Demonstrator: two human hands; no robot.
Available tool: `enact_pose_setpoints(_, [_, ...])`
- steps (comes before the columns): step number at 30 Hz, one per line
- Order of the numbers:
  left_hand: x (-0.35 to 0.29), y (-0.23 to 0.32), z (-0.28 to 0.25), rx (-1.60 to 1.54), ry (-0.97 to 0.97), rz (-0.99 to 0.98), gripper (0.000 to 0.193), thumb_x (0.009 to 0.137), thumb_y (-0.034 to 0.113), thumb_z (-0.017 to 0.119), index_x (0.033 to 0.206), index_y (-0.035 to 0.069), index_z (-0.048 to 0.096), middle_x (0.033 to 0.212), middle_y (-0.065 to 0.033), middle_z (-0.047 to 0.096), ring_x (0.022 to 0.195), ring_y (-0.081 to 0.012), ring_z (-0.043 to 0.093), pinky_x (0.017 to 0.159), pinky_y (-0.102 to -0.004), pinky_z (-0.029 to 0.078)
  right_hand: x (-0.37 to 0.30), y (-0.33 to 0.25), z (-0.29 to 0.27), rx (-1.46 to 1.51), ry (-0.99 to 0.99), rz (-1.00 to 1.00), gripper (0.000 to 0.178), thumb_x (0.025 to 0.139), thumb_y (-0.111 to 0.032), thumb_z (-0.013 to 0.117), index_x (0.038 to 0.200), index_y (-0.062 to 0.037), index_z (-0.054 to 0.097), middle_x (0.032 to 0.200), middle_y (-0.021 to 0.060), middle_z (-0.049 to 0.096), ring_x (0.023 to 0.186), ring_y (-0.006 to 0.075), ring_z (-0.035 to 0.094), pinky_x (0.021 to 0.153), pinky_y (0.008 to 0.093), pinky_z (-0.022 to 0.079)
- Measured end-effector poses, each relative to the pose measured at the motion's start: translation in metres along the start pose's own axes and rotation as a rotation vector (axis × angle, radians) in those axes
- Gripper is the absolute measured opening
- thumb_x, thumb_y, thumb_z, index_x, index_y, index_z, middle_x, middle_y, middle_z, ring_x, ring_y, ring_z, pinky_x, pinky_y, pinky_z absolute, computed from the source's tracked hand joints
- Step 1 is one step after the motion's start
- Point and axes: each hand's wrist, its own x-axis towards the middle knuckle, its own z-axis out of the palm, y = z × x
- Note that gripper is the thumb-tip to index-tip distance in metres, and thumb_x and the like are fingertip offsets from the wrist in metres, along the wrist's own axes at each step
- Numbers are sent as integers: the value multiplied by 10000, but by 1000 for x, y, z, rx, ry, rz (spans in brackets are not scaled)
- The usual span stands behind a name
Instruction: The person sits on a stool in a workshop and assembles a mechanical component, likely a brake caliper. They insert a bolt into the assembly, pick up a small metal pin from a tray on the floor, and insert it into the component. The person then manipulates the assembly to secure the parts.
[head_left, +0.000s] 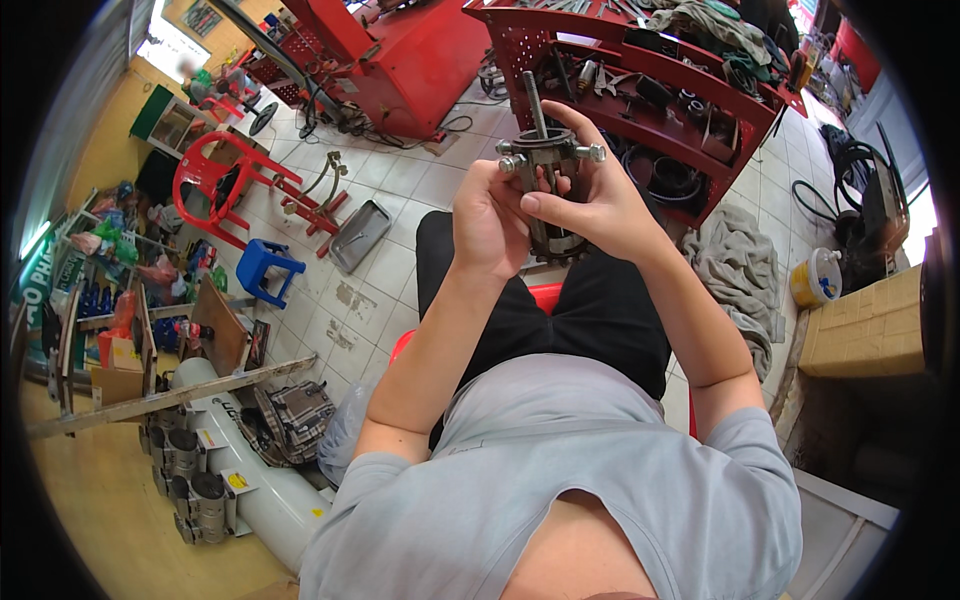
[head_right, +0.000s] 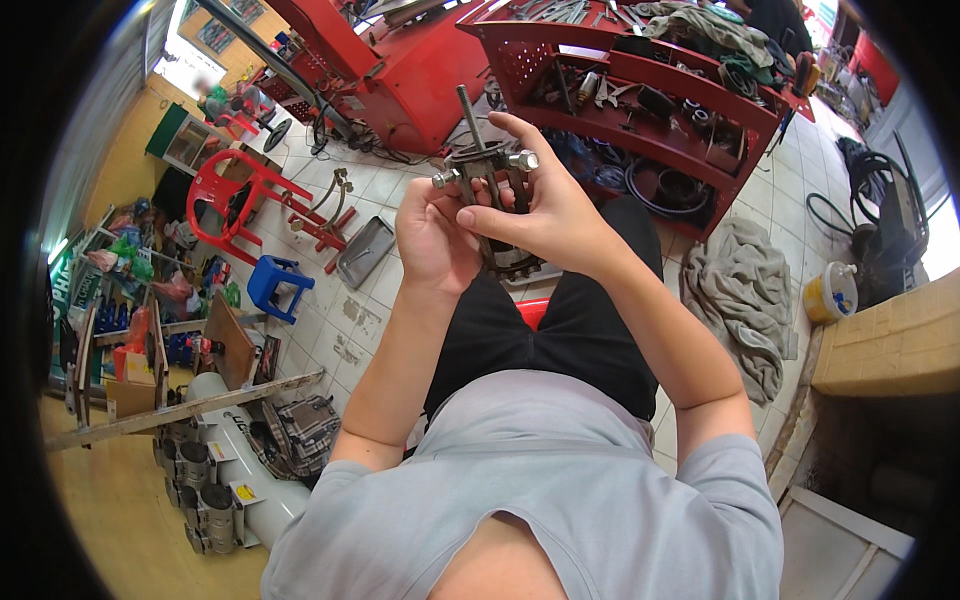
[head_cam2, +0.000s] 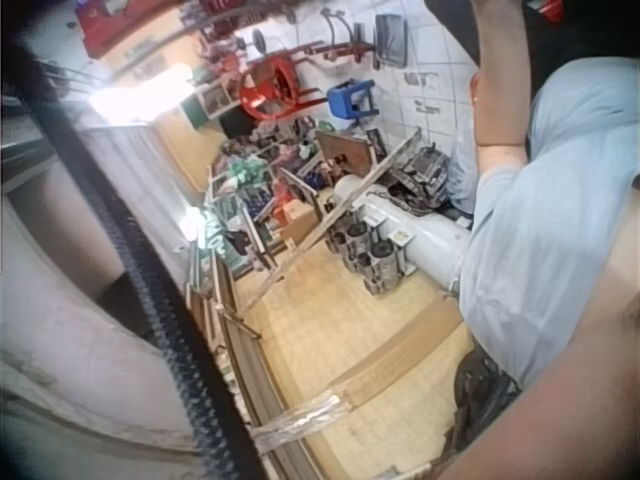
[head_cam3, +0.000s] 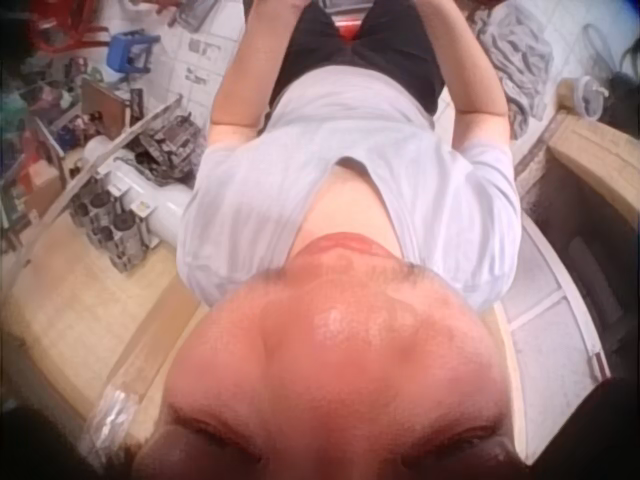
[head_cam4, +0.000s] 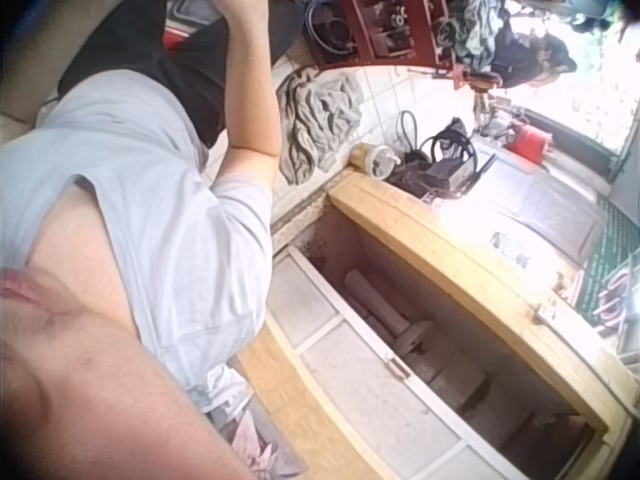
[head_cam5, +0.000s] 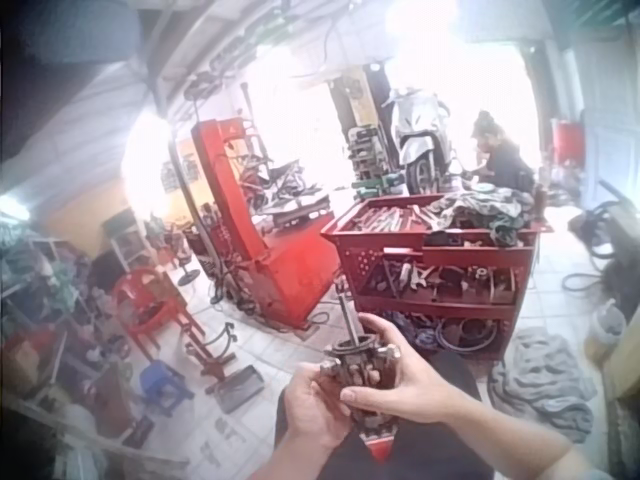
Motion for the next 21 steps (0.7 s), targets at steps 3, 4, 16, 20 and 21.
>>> enact_pose_setpoints(3, [0,-2,-1,105,-36,43,280,895,181,479,1007,-41,609,898,-134,670,829,-192,652,780,-299,517,-3,-8,2,-48,22,46,755,796,-54,740,1416,-46,309,1052,23,586,955,72,531,823,230,452])
enact_pose_setpoints(4, [0,-3,-1,150,-64,54,261,897,157,491,1019,-43,606,913,-139,671,837,-184,654,779,-294,519,-5,-11,2,-51,28,67,737,806,-23,725,1413,-46,308,1089,31,589,995,81,541,841,231,452])
enact_pose_setpoints(16, [-16,24,12,1153,-92,631,212,866,62,616,1050,-39,644,976,-69,670,867,-102,606,827,-250,434,-13,-13,12,-488,301,-395,652,741,-4,709,1315,-62,405,980,112,605,856,201,625,763,315,513])
enact_pose_setpoints(20, [-20,21,24,1244,-15,693,160,846,90,642,973,-7,662,890,-26,666,819,-78,567,771,-245,407,-14,-11,9,-579,287,-477,654,737,11,708,1318,-45,412,997,128,580,877,221,608,769,323,506])
enact_pose_setpoints(21, [-20,21,24,1289,-10,728,155,844,96,648,965,-1,662,872,-19,665,811,-75,563,765,-246,404,-14,-11,9,-591,284,-483,654,736,15,707,1318,-40,413,1001,132,575,879,225,605,770,324,505])
